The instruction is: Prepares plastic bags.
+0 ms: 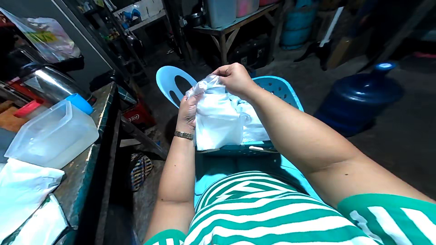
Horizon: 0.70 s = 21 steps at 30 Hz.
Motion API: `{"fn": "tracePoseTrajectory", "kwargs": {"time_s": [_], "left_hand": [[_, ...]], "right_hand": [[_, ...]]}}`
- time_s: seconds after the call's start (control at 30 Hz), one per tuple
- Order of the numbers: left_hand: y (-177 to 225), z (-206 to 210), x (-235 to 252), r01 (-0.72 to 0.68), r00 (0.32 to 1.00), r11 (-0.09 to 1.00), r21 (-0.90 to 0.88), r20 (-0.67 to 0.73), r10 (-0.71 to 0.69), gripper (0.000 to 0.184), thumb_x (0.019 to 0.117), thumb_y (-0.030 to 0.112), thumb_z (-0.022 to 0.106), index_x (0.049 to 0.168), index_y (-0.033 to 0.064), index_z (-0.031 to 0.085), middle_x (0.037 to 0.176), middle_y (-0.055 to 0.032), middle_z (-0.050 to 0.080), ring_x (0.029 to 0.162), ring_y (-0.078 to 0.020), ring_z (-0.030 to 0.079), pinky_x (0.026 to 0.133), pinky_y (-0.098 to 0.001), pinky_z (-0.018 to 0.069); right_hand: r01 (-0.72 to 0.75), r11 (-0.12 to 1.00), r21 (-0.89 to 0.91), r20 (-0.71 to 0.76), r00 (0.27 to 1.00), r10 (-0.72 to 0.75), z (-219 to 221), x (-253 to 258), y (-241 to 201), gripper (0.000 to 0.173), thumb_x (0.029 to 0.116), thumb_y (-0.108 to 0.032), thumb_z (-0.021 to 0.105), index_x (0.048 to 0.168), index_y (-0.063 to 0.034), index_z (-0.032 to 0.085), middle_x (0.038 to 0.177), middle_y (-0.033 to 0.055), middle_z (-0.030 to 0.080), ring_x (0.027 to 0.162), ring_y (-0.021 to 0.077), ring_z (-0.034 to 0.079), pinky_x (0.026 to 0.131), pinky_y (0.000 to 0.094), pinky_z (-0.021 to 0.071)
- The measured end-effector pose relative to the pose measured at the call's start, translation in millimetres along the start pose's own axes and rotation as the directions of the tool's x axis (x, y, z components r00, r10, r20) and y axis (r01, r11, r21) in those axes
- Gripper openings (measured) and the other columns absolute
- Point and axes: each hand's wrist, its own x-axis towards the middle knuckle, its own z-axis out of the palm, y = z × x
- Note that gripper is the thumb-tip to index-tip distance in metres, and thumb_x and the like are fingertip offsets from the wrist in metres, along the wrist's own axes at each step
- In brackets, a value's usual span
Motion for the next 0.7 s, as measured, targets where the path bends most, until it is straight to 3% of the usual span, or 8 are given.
{"fn": "tracePoseTrajectory", "kwargs": {"time_s": [0.17,0.3,0.37,0.43,0.5,0.57,0.63,0.7], "left_hand": [[2,1,-2,-0.028,0.999,0.998,0.059,-0.02,0.029,0.027,0.0985,-0.002,0.057,0.124,0.0052,0.057,0.1,-0.003,0.07,0.088,-0.0093,0.07,0.079,-0.028,0.0608],[1,0,1,0.014,1.0,1.0,0.028,-0.013,-0.013,0.011,0.1036,0.009,0.056,0.113,0.0067,0.061,0.094,-0.0034,0.071,0.084,-0.0102,0.071,0.077,-0.0285,0.0611],[1,-4,-2,-0.014,0.998,0.999,-0.04,0.067,0.016,0.013,0.1066,0.012,0.049,0.113,0.0088,0.06,0.095,-0.003,0.072,0.087,-0.0101,0.071,0.08,-0.0291,0.0612],[-1,-10,-6,-0.099,0.975,0.986,-0.133,0.184,0.123,0.02,0.1064,0.016,0.045,0.114,0.011,0.063,0.102,-0.0026,0.074,0.096,-0.0097,0.071,0.087,-0.0292,0.0596],[-2,-17,-8,-0.236,0.92,0.946,-0.224,0.262,0.291,0.019,0.1005,0.022,0.052,0.103,0.0194,0.07,0.101,0.0038,0.076,0.099,-0.0044,0.07,0.089,-0.0251,0.0576],[-1,-23,-3,-0.335,0.866,0.893,-0.302,0.275,0.418,0.019,0.0984,0.02,0.053,0.097,0.0196,0.072,0.098,0.0063,0.075,0.097,-0.0021,0.069,0.089,-0.0223,0.0559],[8,-22,-4,-0.375,0.865,0.892,-0.252,0.25,0.434,0.031,0.1019,0.011,0.036,0.094,0.0178,0.065,0.091,0.0098,0.072,0.091,0.0034,0.067,0.086,-0.0173,0.0544],[16,-30,4,-0.324,0.872,0.917,-0.234,0.302,0.385,0.031,0.1054,0.01,0.039,0.092,0.0166,0.067,0.088,0.0098,0.073,0.086,0.0054,0.067,0.082,-0.0146,0.0543]], "right_hand": [[-0.076,0.996,0.046,0.024,0.997,0.075,1,2,1,0.017,0.1014,-0.007,0.059,0.106,-0.004,0.075,0.093,0.0057,0.072,0.078,0.0073,0.064,0.077,0.03,0.0536],[-0.12,0.985,0.126,0.056,0.992,0.114,1,4,1,0.015,0.1015,-0.011,0.062,0.106,-0.0021,0.073,0.09,0.0042,0.069,0.072,0.0056,0.06,0.073,0.0262,0.0524],[-0.157,0.947,0.282,0.089,0.987,0.137,2,2,-4,0.013,0.1032,-0.01,0.059,0.105,-0.0011,0.069,0.086,0.0019,0.065,0.07,0.0047,0.06,0.069,0.023,0.0527],[-0.231,0.807,0.544,0.144,0.973,0.182,3,-1,-9,0.012,0.1065,-0.008,0.051,0.103,-0.0028,0.062,0.083,0.0007,0.065,0.072,0.0069,0.064,0.07,0.0237,0.0565],[-0.274,0.56,0.782,0.19,0.96,0.204,2,-2,-12,0.018,0.109,-0.007,0.041,0.1,-0.0069,0.057,0.08,0.0018,0.068,0.072,0.0105,0.069,0.072,0.0271,0.0599],[-0.263,0.402,0.877,0.195,0.96,0.203,-1,-4,-13,0.022,0.1087,-0.008,0.036,0.1,-0.0103,0.056,0.08,0.001,0.066,0.072,0.0106,0.068,0.071,0.0282,0.0604],[-0.289,0.441,0.85,0.237,0.957,0.169,-5,-5,-12,0.03,0.1098,-0.017,0.033,0.098,-0.0115,0.06,0.08,0.0002,0.067,0.071,0.01,0.067,0.066,0.0274,0.0586],[-0.338,0.626,0.702,0.367,0.926,0.089,-4,-8,-10,0.043,0.1109,-0.035,0.031,0.088,-0.0156,0.062,0.071,-0.0052,0.063,0.062,0.0056,0.06,0.057,0.0239,0.0509]]}}
